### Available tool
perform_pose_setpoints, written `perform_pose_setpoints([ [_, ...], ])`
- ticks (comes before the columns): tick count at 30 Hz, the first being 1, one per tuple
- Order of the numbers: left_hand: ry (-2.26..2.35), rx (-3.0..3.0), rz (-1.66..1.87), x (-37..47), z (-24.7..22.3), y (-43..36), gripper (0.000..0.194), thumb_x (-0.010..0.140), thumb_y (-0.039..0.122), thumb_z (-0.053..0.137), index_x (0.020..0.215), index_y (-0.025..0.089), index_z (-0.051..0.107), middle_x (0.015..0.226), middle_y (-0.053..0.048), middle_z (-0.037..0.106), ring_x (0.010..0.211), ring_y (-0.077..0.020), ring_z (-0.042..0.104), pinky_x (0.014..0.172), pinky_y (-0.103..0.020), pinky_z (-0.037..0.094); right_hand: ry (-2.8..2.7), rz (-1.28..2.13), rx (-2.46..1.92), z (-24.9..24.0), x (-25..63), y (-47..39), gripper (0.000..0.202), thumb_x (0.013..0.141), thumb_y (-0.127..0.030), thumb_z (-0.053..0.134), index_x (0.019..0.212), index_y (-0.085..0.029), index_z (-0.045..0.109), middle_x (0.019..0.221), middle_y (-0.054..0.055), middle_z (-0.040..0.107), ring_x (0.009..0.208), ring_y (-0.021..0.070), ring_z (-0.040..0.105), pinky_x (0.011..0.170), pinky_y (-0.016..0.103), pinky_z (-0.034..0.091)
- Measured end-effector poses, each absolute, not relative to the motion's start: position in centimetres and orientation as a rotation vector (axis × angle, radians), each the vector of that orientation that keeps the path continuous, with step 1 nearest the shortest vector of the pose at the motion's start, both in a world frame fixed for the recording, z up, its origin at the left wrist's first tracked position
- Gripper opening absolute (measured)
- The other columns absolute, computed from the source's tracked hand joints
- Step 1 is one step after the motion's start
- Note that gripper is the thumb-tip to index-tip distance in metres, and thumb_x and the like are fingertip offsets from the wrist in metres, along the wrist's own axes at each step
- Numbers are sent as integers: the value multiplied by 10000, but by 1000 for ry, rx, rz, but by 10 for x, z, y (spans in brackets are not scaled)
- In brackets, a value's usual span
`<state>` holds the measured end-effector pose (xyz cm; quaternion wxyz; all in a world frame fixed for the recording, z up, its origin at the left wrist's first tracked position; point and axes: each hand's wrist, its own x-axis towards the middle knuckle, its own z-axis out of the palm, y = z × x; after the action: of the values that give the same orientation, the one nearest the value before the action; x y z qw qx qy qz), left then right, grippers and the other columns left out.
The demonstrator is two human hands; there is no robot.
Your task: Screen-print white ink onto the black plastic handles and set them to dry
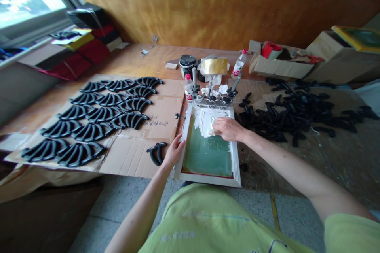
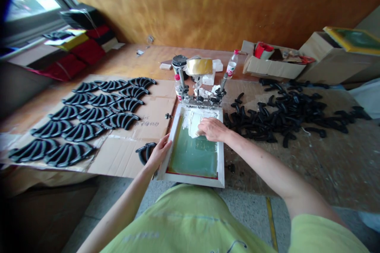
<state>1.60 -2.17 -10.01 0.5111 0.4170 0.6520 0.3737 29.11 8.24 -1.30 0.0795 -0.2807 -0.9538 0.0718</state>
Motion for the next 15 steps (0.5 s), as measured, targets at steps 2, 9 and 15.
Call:
perform_pose_setpoints([
  [2, 1554, 1008, 901, 16, -98, -22, 678, 786, 542, 603, 1366, 205, 505, 880, -40, 697, 792, -196, 646, 703, -279, 501, -2763, 173, -963, -16, 286, 85, 148, 835, -117, 504, 794, -179, 631, 818, 68, 621, 841, 212, 519, 749, 319, 384],
  [9, 1510, 974, 914, 19, -88, -23, 700, 781, 547, 607, 1374, 196, 483, 802, -19, 677, 663, -158, 608, 585, -244, 461, -2730, 213, -897, -36, 284, 60, 174, 873, -134, 501, 921, -175, 663, 904, 81, 642, 903, 214, 550, 801, 324, 424],
  [15, 1450, 906, 923, 14, -44, -21, 739, 747, 597, 630, 1373, 229, 498, 841, -25, 697, 658, -170, 621, 556, -248, 463, -2469, 239, -1263, -6, 269, 122, 485, 846, -246, 649, 1311, -280, 515, 1025, 40, 658, 899, 202, 599, 799, 305, 444],
])
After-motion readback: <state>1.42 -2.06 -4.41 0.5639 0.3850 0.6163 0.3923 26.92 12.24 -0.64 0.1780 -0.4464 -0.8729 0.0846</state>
